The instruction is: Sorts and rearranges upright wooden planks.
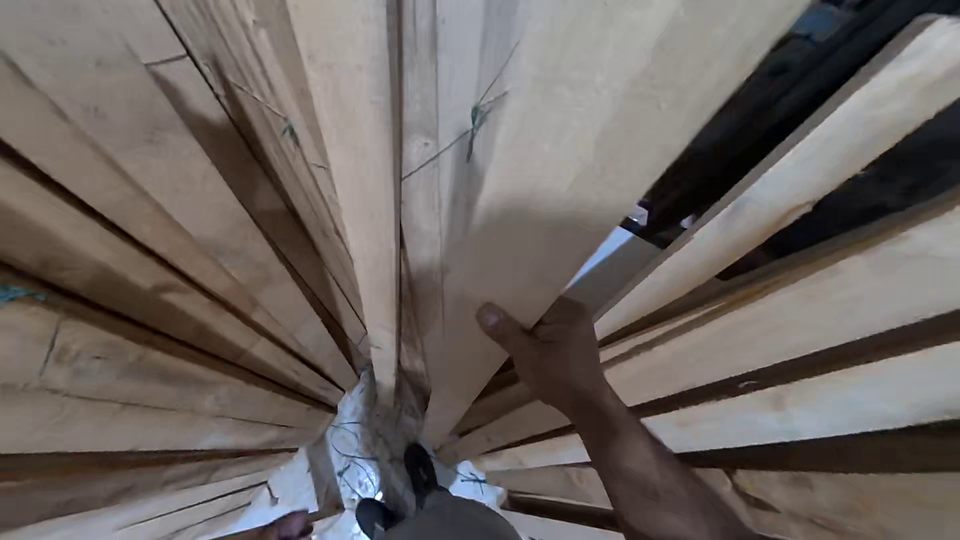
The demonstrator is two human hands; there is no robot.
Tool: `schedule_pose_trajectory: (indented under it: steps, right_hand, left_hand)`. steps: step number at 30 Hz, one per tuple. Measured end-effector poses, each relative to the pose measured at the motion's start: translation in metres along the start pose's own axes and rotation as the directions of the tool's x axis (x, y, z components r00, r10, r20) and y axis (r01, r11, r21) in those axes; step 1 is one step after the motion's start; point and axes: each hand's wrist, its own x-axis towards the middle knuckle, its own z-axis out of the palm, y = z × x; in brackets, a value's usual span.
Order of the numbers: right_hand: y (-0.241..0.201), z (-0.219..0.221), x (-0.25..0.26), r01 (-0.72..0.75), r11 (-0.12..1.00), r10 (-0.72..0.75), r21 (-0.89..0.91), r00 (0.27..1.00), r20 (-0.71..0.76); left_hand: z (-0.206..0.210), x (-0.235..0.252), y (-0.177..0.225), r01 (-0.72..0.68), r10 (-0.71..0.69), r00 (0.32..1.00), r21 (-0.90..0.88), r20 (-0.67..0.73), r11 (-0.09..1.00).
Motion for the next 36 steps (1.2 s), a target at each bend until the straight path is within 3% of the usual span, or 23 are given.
schedule_pose_trajectory:
  steps: [4, 7, 12, 16, 18, 20, 22, 23, 25, 27, 29, 32, 36]
  right_hand:
    - [-0.041, 0.037, -0.009, 0.056, 0.998, -0.054, -0.005, 0.985, 0.162]
    - [-0.069, 0.066, -0.019, 0.070, 0.995, -0.043, -0.066, 0.941, 0.337]
    - [-0.101, 0.109, -0.053, 0.148, 0.989, -0.110, -0.026, 0.832, 0.544]
    - [-0.106, 0.147, -0.091, 0.235, 0.972, -0.198, -0.003, 0.826, 0.528]
    - [-0.097, 0.159, -0.109, 0.285, 0.957, -0.270, 0.063, 0.786, 0.555]
    - [-0.081, 0.155, -0.115, 0.282, 0.949, -0.301, 0.140, 0.684, 0.664]
    - [-0.068, 0.141, -0.107, 0.142, 0.987, -0.143, 0.074, 0.577, 0.804]
    - [-0.056, 0.132, -0.101, 0.045, 0.999, -0.020, -0.007, 0.568, 0.822]
    - [-0.024, 0.112, -0.092, -0.184, 0.977, 0.202, -0.105, 0.656, 0.727]
    - [0.011, 0.084, -0.078, -0.237, 0.948, 0.313, -0.210, 0.805, 0.504]
    - [0.048, 0.050, -0.054, -0.259, 0.929, 0.331, -0.264, 0.901, 0.279]
    - [0.085, 0.006, -0.013, -0.352, 0.919, 0.363, -0.177, 0.931, 0.032]
    - [0.109, -0.024, 0.050, -0.375, 0.922, 0.354, -0.100, 0.919, -0.176]
  left_hand:
    - [-0.015, 0.003, 0.061, -0.257, 0.251, 0.962, -0.047, -0.112, 0.965]
    - [-0.021, 0.017, 0.106, -0.468, 0.446, 0.865, -0.045, -0.231, 0.883]
    - [-0.026, 0.017, 0.148, -0.567, 0.495, 0.788, -0.117, -0.366, 0.816]
    - [-0.023, 0.004, 0.131, -0.507, 0.365, 0.752, -0.128, -0.549, 0.852]
    - [-0.026, -0.005, 0.106, -0.518, 0.387, 0.754, -0.117, -0.531, 0.847]
    - [-0.029, -0.010, 0.085, -0.600, 0.481, 0.757, -0.178, -0.442, 0.780]
    - [-0.035, -0.015, 0.073, -0.647, 0.556, 0.744, -0.195, -0.370, 0.737]
    - [-0.039, -0.019, 0.073, -0.653, 0.562, 0.738, -0.185, -0.373, 0.735]
    - [-0.048, -0.021, 0.069, -0.643, 0.541, 0.732, -0.154, -0.414, 0.751]
    - [-0.059, -0.015, 0.050, -0.630, 0.498, 0.718, -0.149, -0.486, 0.763]
    - [-0.069, -0.003, 0.034, -0.646, 0.486, 0.683, -0.140, -0.546, 0.751]
    - [-0.072, 0.001, 0.034, -0.647, 0.460, 0.673, -0.160, -0.580, 0.745]
    - [-0.059, -0.003, 0.045, -0.544, 0.328, 0.771, -0.296, -0.546, 0.785]
